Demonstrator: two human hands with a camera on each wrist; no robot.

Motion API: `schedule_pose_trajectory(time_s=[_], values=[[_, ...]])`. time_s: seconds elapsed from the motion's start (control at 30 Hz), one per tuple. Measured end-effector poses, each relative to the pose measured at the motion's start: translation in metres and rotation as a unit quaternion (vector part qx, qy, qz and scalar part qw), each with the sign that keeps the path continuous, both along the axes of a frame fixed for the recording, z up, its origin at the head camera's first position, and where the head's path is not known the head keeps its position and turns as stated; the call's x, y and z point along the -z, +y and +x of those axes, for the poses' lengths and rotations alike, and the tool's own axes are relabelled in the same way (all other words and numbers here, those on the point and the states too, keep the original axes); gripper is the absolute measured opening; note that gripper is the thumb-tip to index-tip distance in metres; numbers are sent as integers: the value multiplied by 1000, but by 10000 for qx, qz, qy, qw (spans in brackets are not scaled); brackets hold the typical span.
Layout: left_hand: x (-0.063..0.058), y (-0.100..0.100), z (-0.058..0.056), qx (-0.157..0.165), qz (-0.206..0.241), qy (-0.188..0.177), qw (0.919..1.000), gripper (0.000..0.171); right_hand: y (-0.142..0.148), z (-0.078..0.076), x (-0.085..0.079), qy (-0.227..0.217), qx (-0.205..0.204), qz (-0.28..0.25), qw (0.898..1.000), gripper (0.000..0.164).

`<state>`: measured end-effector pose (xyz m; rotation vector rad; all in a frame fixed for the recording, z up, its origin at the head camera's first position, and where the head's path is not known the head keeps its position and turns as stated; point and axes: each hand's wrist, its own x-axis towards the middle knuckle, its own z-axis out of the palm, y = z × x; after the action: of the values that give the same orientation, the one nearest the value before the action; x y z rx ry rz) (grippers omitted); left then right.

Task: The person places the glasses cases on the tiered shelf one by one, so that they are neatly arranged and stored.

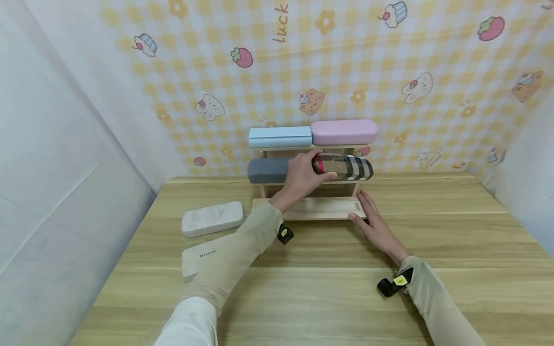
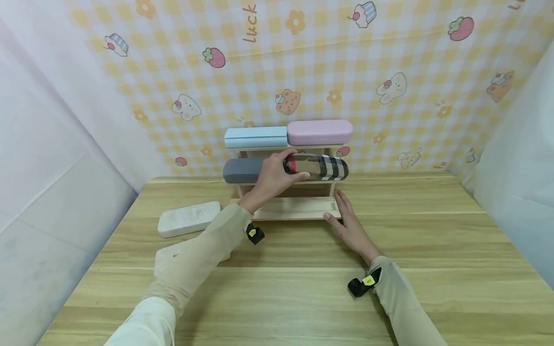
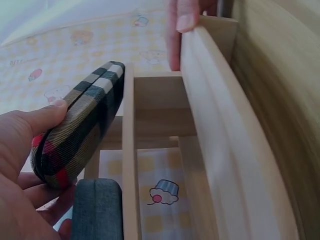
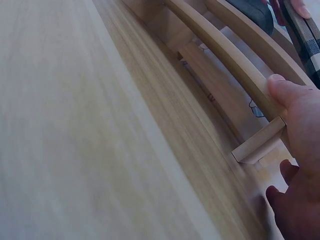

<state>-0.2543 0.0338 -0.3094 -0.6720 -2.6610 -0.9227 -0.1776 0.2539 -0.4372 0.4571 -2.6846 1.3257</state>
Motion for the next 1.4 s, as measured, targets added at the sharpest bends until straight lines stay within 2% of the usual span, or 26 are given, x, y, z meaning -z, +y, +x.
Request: schedule_pose_trajectory(time_s=[0.17, 0.3, 0.57, 0.83, 1.17, 1.4], values=[[-6, 2, -2, -60, -97, -368, 9993, 71, 1, 0, 0, 9, 15, 25, 10000, 69], [-6, 1, -4, -118, -197, -520, 9984, 68, 1, -1, 0, -18, -1, 24, 10000, 69], [-4, -1, -10, -2, -388, -538, 9978, 67, 1, -1, 1, 62, -13, -7, 10000, 68], [-7, -2, -15, 71, -352, -753, 9965, 65, 1, -1, 1, 51, -36, -39, 10000, 69], [-9, 2, -16, 159, -596, -735, 9954, 66, 1, 0, 1, -3, -8, -26, 10000, 69], [-8, 3, -18, 231, -712, -917, 9930, 66, 1, -1, 0, -1, -6, 8, 10000, 69]])
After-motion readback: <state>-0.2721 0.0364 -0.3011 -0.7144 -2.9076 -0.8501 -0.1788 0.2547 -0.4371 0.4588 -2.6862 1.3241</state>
